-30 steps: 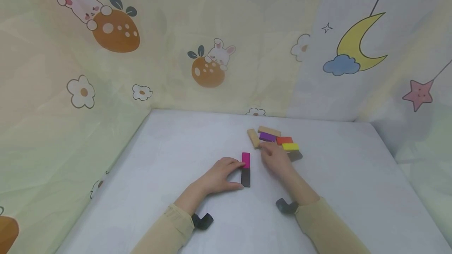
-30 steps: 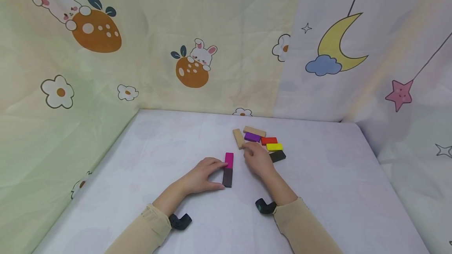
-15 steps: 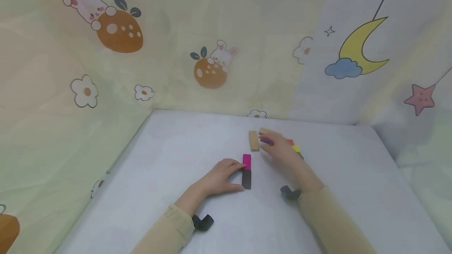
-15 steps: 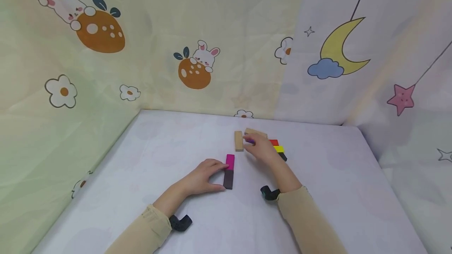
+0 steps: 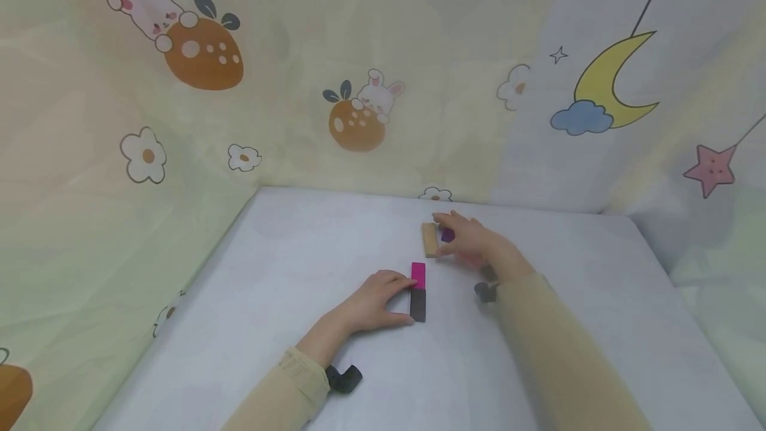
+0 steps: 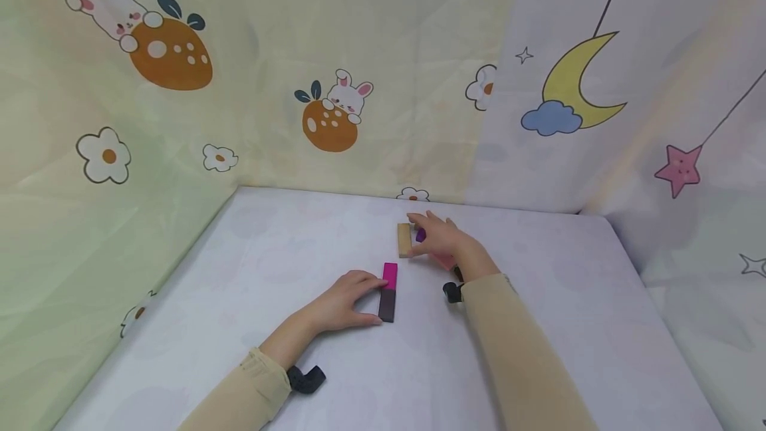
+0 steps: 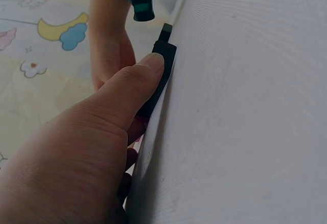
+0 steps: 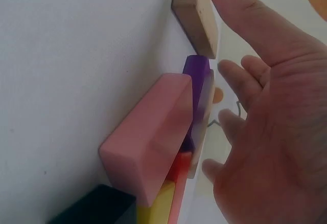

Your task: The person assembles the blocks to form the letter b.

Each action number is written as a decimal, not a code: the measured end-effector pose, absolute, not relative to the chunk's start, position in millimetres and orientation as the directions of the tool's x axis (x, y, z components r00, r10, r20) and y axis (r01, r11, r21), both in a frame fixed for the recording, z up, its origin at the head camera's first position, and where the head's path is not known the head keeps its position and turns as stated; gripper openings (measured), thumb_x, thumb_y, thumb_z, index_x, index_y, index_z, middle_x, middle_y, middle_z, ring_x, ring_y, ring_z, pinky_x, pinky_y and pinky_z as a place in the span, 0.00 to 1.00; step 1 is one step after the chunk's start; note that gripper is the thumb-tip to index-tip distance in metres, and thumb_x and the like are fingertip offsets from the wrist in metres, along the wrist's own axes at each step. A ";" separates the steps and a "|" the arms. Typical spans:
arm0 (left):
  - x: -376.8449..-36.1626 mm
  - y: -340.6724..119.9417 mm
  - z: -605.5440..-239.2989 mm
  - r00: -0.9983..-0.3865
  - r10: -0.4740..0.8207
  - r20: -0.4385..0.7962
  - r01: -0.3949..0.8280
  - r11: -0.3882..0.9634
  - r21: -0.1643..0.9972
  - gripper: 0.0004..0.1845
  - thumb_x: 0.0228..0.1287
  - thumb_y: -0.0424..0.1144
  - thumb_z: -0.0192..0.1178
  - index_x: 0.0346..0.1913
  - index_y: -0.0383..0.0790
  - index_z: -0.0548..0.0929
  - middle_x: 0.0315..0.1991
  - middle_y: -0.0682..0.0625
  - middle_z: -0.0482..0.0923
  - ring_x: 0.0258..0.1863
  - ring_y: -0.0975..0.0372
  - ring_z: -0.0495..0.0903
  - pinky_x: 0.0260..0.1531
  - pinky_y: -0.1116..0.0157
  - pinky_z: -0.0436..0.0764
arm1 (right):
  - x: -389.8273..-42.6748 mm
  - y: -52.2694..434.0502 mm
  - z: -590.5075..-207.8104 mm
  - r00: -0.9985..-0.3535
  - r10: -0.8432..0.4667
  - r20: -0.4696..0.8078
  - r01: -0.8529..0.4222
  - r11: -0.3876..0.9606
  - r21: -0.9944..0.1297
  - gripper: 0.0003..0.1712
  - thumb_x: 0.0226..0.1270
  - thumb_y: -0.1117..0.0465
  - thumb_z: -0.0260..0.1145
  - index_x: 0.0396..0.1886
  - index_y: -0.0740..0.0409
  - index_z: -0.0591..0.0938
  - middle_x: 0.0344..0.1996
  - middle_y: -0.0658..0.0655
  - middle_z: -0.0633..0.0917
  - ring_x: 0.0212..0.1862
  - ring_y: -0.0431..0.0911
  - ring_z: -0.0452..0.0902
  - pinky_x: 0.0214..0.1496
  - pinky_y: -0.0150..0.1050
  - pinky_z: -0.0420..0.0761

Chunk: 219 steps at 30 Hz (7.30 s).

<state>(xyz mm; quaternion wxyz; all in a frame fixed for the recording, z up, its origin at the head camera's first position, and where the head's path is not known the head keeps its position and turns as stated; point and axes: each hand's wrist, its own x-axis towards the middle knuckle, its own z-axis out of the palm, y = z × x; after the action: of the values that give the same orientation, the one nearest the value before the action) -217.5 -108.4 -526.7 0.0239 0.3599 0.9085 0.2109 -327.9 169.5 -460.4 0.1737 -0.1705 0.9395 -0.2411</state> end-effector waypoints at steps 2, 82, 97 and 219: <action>-217.3 -108.5 -526.6 -0.742 0.662 0.106 0.641 0.653 0.404 0.39 0.58 0.65 0.64 0.71 0.59 0.68 0.65 0.56 0.71 0.68 0.60 0.67 0.70 0.57 0.68 | -330.3 168.2 -461.1 -0.878 -0.403 -0.258 -0.232 0.829 -0.508 0.55 0.56 0.43 0.75 0.79 0.40 0.56 0.79 0.58 0.53 0.79 0.66 0.36 0.73 0.74 0.36; -218.2 -105.8 -524.0 -0.759 0.647 0.065 0.613 0.678 0.405 0.40 0.58 0.66 0.64 0.72 0.59 0.68 0.65 0.56 0.72 0.68 0.61 0.66 0.71 0.57 0.66 | -285.8 126.6 -504.3 -0.981 -0.187 -0.055 -0.125 0.822 -0.555 0.26 0.71 0.40 0.58 0.68 0.29 0.73 0.61 0.50 0.81 0.63 0.51 0.76 0.64 0.58 0.75; -218.3 -106.2 -523.5 -0.754 0.653 0.070 0.621 0.674 0.400 0.39 0.58 0.66 0.63 0.71 0.59 0.68 0.64 0.56 0.72 0.69 0.60 0.66 0.72 0.57 0.65 | -283.7 125.5 -506.4 -0.969 -0.242 -0.050 -0.200 0.888 -0.415 0.30 0.72 0.38 0.55 0.73 0.31 0.68 0.62 0.54 0.81 0.64 0.53 0.76 0.64 0.56 0.75; -219.9 -110.4 -520.8 -0.694 0.715 0.079 0.681 0.617 0.394 0.30 0.60 0.69 0.59 0.67 0.73 0.71 0.76 0.60 0.59 0.75 0.54 0.58 0.73 0.48 0.60 | -323.4 204.1 -472.1 -0.989 -0.148 0.009 -0.123 0.790 -0.600 0.26 0.73 0.47 0.60 0.65 0.53 0.75 0.55 0.61 0.80 0.56 0.57 0.75 0.59 0.56 0.76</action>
<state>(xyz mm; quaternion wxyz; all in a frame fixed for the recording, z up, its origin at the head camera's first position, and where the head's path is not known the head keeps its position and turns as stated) -219.9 -110.4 -520.8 0.0430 0.3886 0.8982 0.2009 -323.4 204.1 -472.1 0.0193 -0.0717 0.9459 -0.3160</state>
